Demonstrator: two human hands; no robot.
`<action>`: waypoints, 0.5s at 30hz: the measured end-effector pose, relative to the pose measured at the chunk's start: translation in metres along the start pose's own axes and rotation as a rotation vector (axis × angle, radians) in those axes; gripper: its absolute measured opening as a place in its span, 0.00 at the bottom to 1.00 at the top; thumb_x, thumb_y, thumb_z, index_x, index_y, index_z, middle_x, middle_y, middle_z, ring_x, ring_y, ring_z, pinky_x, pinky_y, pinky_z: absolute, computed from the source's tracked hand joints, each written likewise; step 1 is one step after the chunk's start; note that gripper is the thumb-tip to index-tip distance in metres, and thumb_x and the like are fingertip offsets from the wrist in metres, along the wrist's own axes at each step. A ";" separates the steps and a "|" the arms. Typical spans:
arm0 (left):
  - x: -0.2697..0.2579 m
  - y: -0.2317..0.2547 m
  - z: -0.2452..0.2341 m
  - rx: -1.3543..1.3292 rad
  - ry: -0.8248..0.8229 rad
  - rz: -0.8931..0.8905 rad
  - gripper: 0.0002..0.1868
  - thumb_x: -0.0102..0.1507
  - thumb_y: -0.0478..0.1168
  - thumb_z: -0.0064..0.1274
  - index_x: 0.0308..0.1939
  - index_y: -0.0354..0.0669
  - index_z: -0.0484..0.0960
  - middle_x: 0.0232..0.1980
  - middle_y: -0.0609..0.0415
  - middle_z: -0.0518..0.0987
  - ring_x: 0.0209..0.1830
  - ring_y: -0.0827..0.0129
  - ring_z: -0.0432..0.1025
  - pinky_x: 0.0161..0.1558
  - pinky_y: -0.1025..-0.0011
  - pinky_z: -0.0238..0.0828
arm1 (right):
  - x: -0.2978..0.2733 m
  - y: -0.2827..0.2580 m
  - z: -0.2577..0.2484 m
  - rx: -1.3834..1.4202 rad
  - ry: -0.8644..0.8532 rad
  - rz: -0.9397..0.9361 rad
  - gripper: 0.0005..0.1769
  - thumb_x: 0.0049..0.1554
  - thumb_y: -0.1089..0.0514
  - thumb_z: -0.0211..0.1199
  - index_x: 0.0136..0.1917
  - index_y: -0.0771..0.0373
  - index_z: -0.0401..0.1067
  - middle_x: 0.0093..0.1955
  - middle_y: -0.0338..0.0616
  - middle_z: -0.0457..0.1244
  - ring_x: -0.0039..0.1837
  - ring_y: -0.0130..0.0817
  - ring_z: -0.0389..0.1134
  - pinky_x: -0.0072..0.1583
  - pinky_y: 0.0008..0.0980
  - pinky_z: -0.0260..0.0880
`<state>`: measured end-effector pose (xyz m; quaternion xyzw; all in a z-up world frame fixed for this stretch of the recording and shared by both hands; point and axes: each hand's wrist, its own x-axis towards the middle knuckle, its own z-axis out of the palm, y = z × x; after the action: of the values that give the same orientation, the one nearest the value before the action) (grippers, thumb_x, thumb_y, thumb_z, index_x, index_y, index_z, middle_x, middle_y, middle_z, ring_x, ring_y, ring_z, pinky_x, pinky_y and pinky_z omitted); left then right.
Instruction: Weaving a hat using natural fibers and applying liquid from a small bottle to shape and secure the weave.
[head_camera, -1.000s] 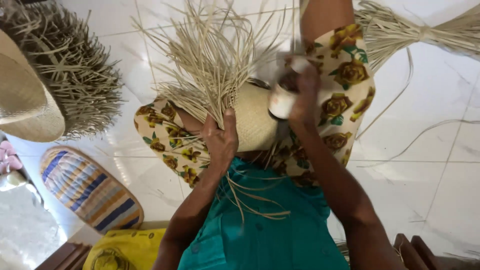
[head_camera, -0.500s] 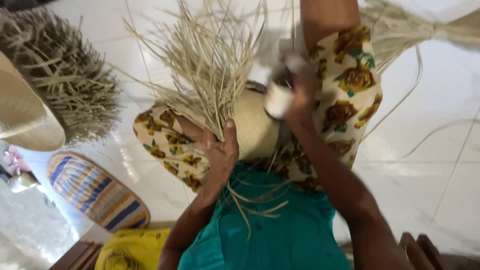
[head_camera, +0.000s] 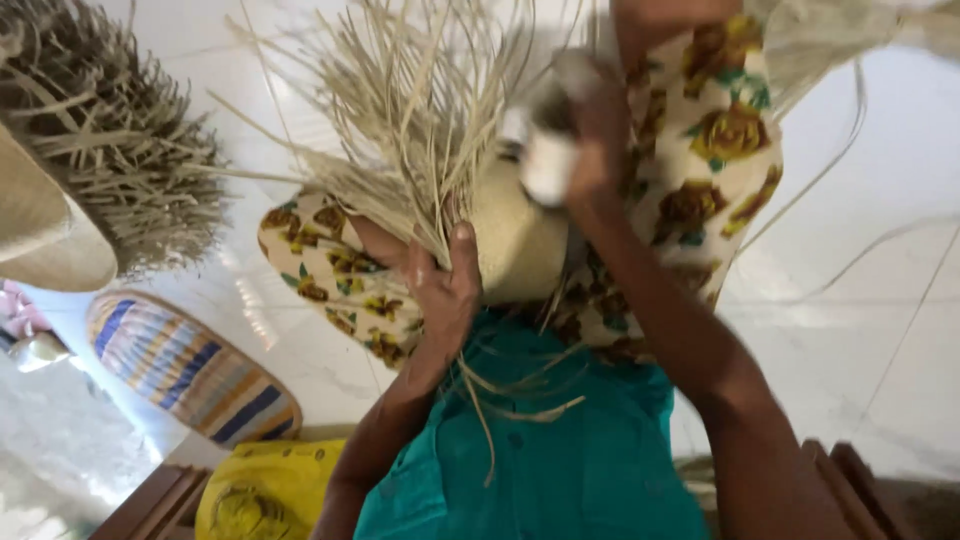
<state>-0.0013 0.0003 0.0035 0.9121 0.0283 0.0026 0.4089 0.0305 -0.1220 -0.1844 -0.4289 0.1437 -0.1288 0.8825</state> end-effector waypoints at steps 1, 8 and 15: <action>-0.010 -0.002 -0.002 0.006 -0.009 -0.006 0.14 0.64 0.37 0.44 0.47 0.26 0.72 0.38 0.42 0.76 0.34 0.60 0.70 0.38 0.67 0.69 | 0.006 -0.001 0.018 0.002 0.009 0.008 0.19 0.64 0.55 0.45 0.66 0.64 0.56 0.62 0.46 0.54 0.64 0.37 0.56 0.67 0.37 0.55; -0.006 -0.007 0.005 -0.004 0.058 -0.027 0.13 0.63 0.39 0.45 0.31 0.28 0.71 0.22 0.52 0.67 0.19 0.73 0.55 0.20 0.74 0.54 | 0.000 -0.070 0.041 -0.202 -0.111 -0.189 0.31 0.55 0.33 0.33 0.54 0.60 0.56 0.50 0.40 0.52 0.47 0.28 0.55 0.50 0.31 0.59; -0.017 -0.019 0.010 0.063 0.068 -0.144 0.20 0.63 0.47 0.45 0.31 0.29 0.69 0.22 0.55 0.63 0.16 0.76 0.49 0.15 0.75 0.44 | 0.018 0.027 0.019 -0.254 -0.191 -0.562 0.33 0.62 0.40 0.32 0.69 0.61 0.59 0.75 0.39 0.46 0.78 0.35 0.43 0.77 0.41 0.42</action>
<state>-0.0187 0.0051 -0.0172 0.9196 0.1078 0.0032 0.3778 0.0573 -0.0988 -0.1976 -0.5687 -0.0487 -0.3078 0.7612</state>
